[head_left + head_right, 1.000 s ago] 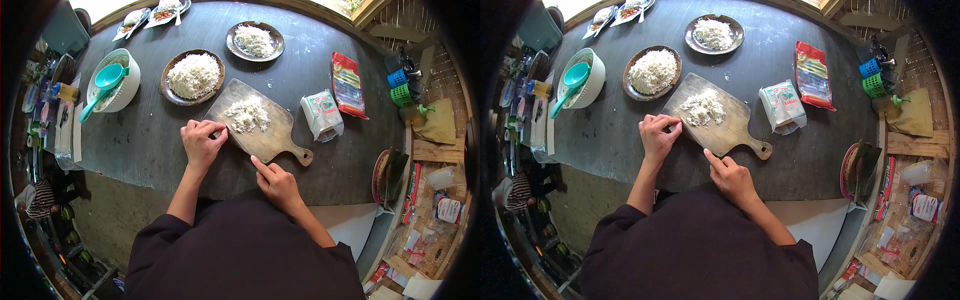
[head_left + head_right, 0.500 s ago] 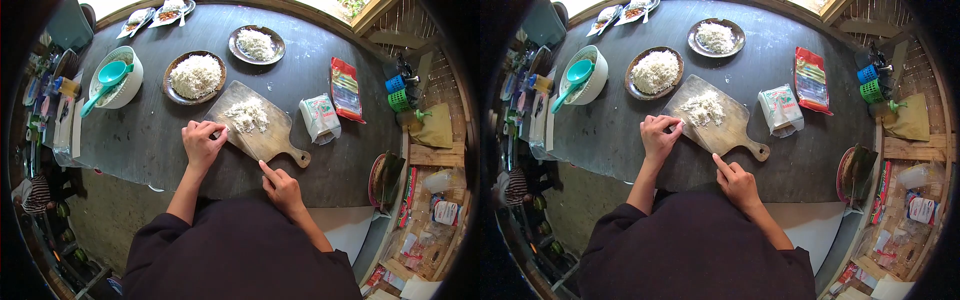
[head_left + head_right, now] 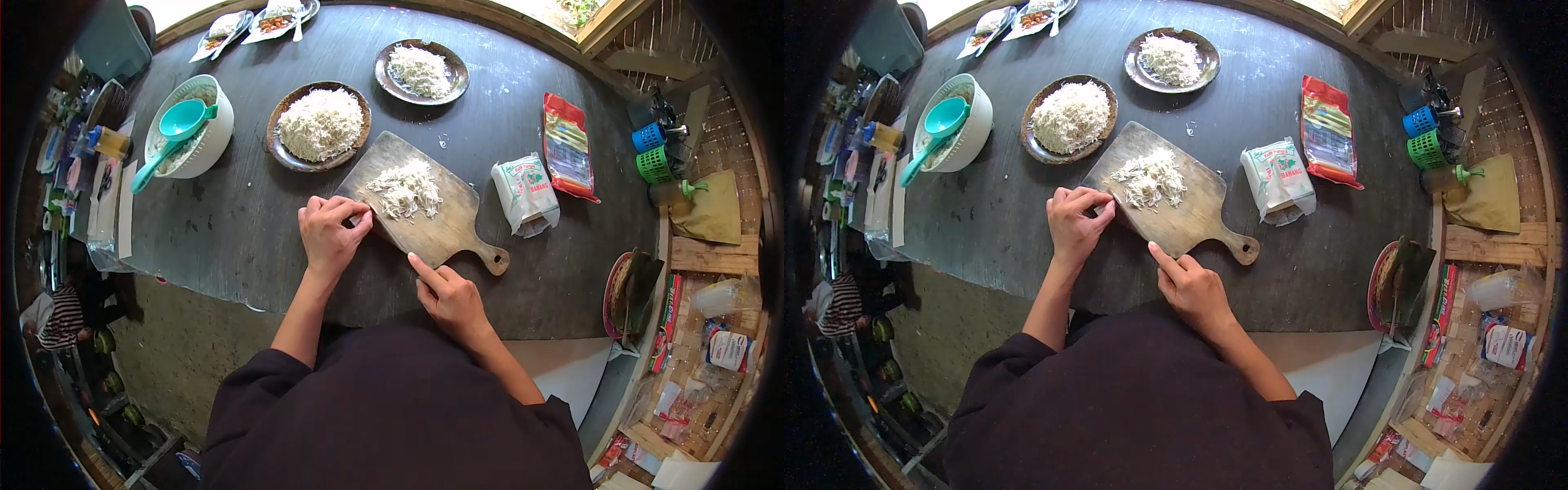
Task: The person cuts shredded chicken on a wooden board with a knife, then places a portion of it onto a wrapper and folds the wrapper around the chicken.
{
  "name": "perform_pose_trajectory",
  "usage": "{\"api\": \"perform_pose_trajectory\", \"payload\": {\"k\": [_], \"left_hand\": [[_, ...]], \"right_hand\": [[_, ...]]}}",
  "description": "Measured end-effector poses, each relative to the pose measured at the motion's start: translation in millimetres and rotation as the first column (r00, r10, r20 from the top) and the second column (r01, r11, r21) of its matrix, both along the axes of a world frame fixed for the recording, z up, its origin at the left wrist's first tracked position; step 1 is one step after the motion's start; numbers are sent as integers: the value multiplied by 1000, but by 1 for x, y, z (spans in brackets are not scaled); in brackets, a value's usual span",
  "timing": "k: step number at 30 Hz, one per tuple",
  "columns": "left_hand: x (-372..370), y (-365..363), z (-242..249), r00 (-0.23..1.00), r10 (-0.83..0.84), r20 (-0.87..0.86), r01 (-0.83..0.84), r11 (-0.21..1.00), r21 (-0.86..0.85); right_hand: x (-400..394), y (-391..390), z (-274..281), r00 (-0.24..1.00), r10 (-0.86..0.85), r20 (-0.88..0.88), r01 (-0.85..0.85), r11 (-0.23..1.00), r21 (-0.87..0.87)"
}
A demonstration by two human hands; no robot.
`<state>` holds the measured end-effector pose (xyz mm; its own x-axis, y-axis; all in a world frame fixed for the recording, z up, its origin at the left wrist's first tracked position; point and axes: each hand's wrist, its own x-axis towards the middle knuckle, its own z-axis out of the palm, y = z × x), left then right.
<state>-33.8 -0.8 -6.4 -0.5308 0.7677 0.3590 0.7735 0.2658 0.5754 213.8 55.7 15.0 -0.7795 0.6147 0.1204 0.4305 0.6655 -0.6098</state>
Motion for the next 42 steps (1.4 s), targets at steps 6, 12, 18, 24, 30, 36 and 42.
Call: {"api": "perform_pose_trajectory", "payload": {"k": [6,12,18,24,30,36,42], "left_hand": [[0,0,0,1000,6,15,-6,1000,-9],[0,0,-4,999,20,32,-22,999,47],[1,0,-3,1000,10,-6,-10,999,40],[-1,0,-4,1000,3,-11,-2,999,36],[0,-1,1,1000,-4,-24,4,1000,-5],[0,-3,4,999,-5,-34,5,1000,-9],[1,-1,-2,1000,4,10,-4,1000,15]], "right_hand": [[1,-1,-3,1000,-7,24,7,1000,25],[25,-5,3,1000,-16,14,16,999,30],[22,-4,5,1000,-5,-22,5,1000,22],[10,-1,1,1000,17,-3,-17,999,27],[-3,5,-12,1000,23,-5,-22,997,68],[16,0,-6,1000,16,-4,-15,997,74],[27,-1,2,1000,-12,-26,13,999,39]]}}
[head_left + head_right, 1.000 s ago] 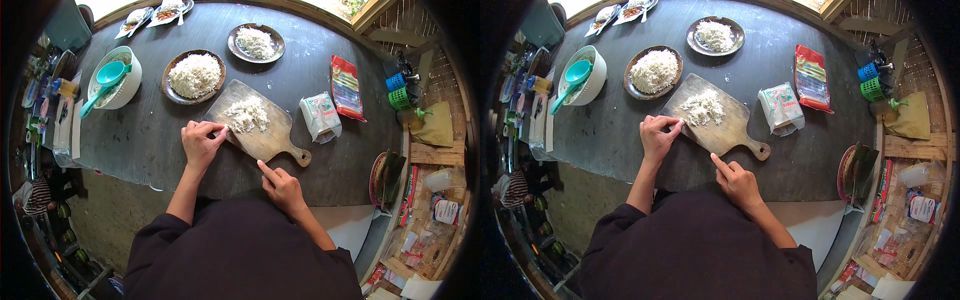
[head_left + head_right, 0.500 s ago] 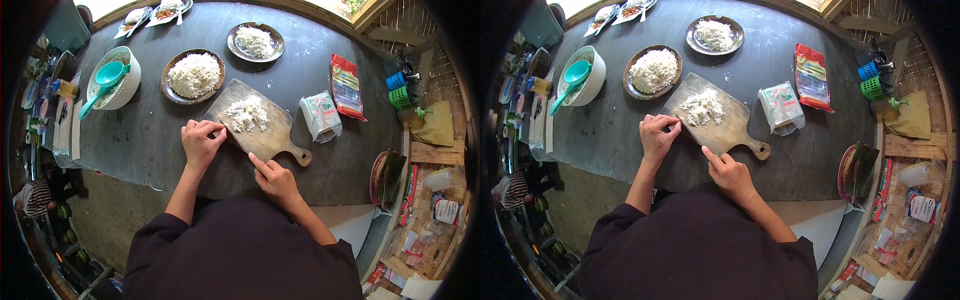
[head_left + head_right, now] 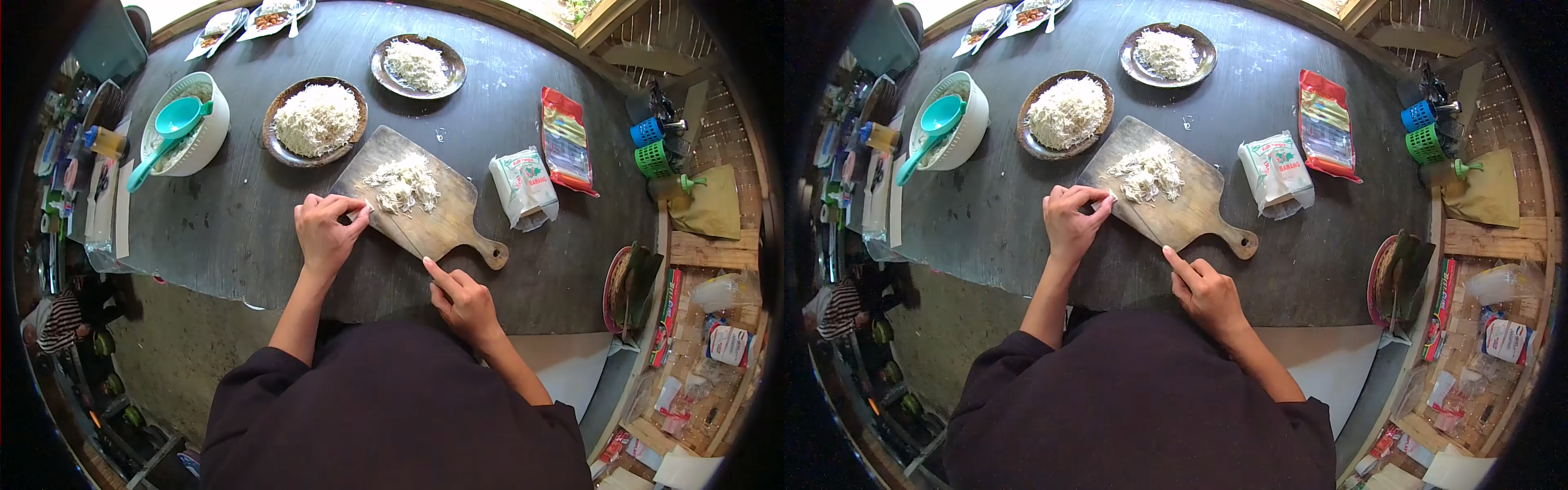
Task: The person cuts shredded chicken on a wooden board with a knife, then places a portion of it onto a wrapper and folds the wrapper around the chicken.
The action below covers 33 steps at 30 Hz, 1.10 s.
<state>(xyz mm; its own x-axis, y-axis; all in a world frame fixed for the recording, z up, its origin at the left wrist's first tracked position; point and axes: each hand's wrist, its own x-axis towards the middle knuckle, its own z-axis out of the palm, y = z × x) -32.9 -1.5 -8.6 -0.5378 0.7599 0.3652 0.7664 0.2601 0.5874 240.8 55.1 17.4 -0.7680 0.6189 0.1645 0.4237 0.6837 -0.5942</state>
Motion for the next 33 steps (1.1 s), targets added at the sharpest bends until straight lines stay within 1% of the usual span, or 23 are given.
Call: {"api": "perform_pose_trajectory", "payload": {"k": [2,5,8,10,14,16,20,22,26,29,33], "left_hand": [[-1,-1,0,1000,4,-12,-4,1000,17],[-1,0,2,1000,6,-8,-6,1000,1],[-1,-1,5,1000,2,13,-2,1000,-28],[-1,-1,6,1000,-8,19,9,999,-44],[-2,-1,3,1000,-5,14,5,999,-50],[-2,0,1,1000,-4,-10,4,1000,-4],[0,-1,1,1000,17,10,-16,1000,-14],[0,-2,4,1000,15,-12,-16,999,-47],[1,-3,4,999,6,-33,-7,999,-35],[1,-3,4,999,7,-45,-7,1000,-18],[0,-3,4,1000,2,-20,-2,1000,-25]], "right_hand": [[-5,-1,0,1000,10,-8,-10,1000,-3],[-10,0,-2,999,38,-10,-38,999,13],[-14,1,-4,999,44,-15,-44,999,-10],[-18,1,-5,999,40,21,-41,999,19],[-25,3,-7,999,37,25,-37,999,-4],[-25,3,-6,999,34,30,-34,999,3],[-11,2,-2,999,40,35,-39,999,-17],[-2,0,-3,999,28,25,-27,1000,-15],[2,-1,-2,999,8,35,-7,1000,-17],[-1,-1,-1,1000,-3,10,4,999,-35],[-6,-2,-3,999,32,-24,-32,999,-27]]}}
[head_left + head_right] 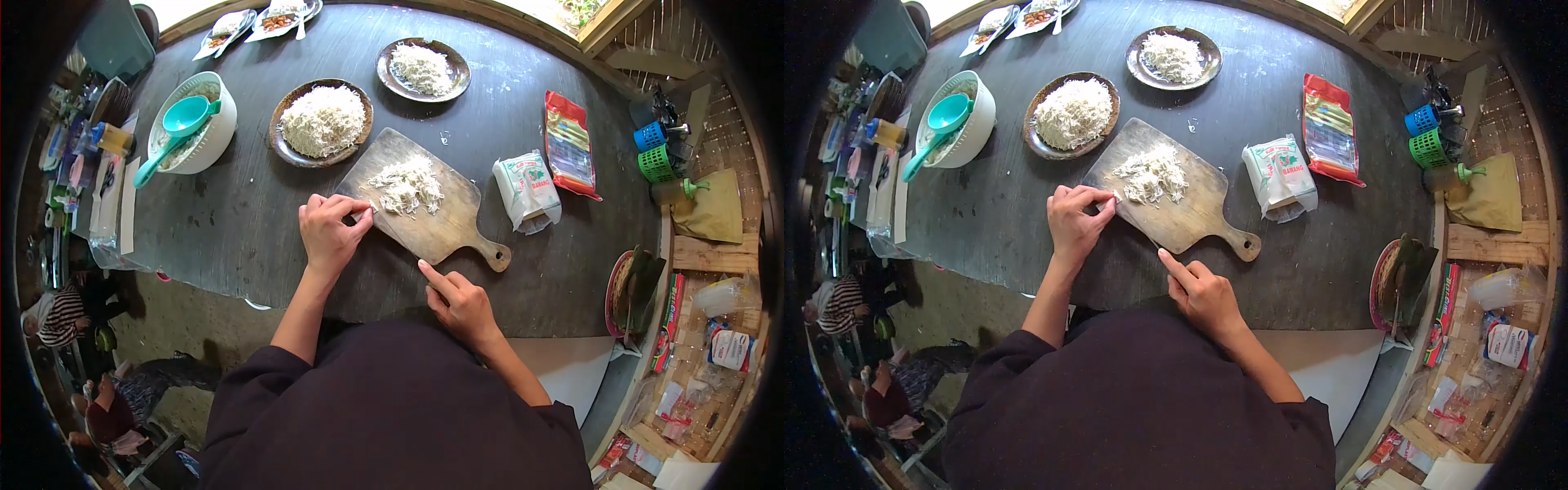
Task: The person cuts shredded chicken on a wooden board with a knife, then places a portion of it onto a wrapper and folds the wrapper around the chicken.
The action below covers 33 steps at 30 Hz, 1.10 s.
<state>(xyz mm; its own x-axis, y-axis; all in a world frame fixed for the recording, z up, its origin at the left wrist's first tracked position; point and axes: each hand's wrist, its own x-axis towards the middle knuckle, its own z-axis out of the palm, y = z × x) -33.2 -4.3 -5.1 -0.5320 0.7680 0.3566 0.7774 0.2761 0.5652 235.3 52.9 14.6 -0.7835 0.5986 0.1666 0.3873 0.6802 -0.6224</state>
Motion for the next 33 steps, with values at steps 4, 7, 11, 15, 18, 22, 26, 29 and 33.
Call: {"api": "perform_pose_trajectory", "payload": {"k": [4,7,11,15,18,22,26,29,33], "left_hand": [[0,1,1,1000,4,26,-4,1000,-9],[-1,1,2,1000,-1,21,1,1000,-19],[0,1,2,1000,-1,12,1,1000,-27],[2,0,2,999,12,31,-11,999,-39],[3,0,3,999,27,37,-25,999,-48],[3,-1,3,999,23,37,-20,997,-68],[6,-1,6,999,40,-13,-41,994,-100],[6,-1,6,998,23,-51,-28,995,-94],[5,1,6,996,-8,-85,0,996,-87]], "right_hand": [[-4,0,1,1000,10,20,-10,1000,16],[-12,1,1,999,4,34,-5,1000,20],[-19,3,-8,999,-3,41,1,999,51],[-9,1,-8,999,-5,39,3,999,49],[8,-2,-6,999,0,47,-1,999,33],[11,0,-8,1000,-4,21,4,1000,13],[8,5,-10,999,-31,25,31,999,17],[12,10,-3,998,-51,-40,50,998,-45],[19,9,-1,999,-18,-47,14,996,-89]]}}
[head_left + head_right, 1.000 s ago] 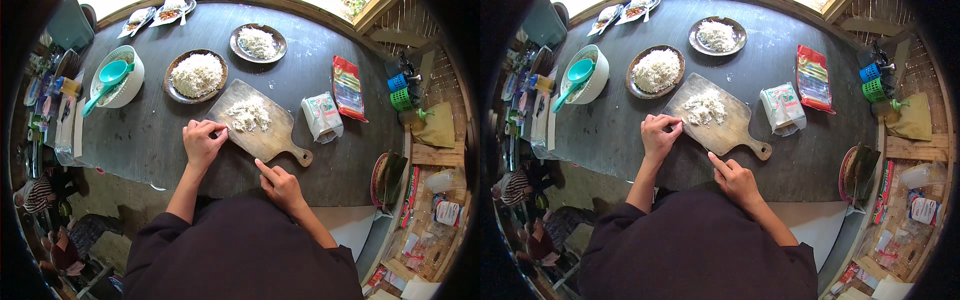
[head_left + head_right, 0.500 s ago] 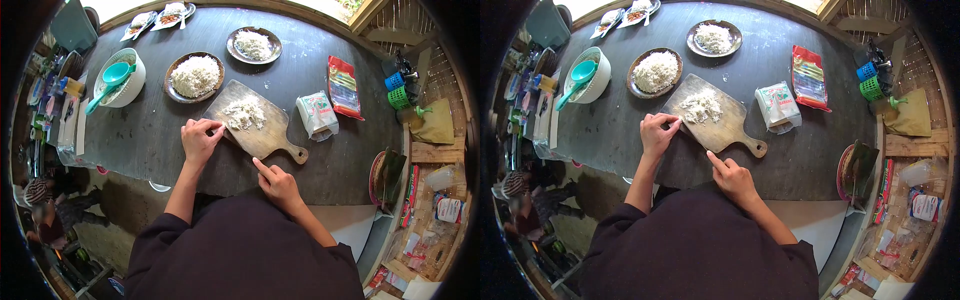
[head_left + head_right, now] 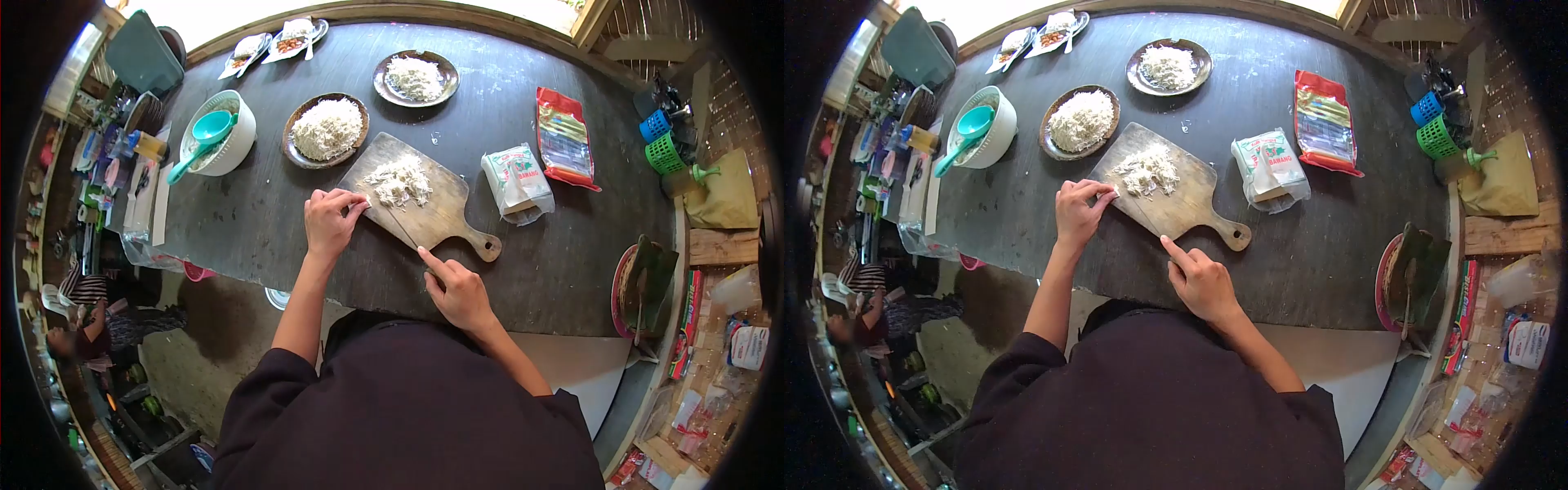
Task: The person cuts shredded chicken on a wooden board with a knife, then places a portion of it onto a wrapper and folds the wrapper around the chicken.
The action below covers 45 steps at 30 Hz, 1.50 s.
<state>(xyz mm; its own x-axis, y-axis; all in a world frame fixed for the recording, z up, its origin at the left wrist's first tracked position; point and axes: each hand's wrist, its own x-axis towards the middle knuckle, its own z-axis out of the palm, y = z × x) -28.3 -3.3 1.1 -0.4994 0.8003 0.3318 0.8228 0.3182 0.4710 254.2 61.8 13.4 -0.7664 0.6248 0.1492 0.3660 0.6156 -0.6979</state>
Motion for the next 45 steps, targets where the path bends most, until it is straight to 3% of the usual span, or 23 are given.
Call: {"api": "perform_pose_trajectory", "payload": {"k": [11,17,25,32,45], "left_hand": [[-13,1,-2,994,-105,-15,105,994,23],[-21,2,-2,981,-190,-26,191,981,26],[-40,6,-4,942,-330,-59,333,941,62],[-57,12,-6,894,-447,-25,447,892,71],[-72,22,-8,824,-559,-89,563,827,16]], "right_hand": [[2,-18,-2,1000,8,-12,-9,998,-59],[-17,-41,-7,995,-98,-16,97,995,-37],[-65,-67,2,954,-276,118,277,961,11],[-74,-116,-5,899,-434,52,433,901,39],[-113,-151,-2,821,-566,76,565,824,45]]}}
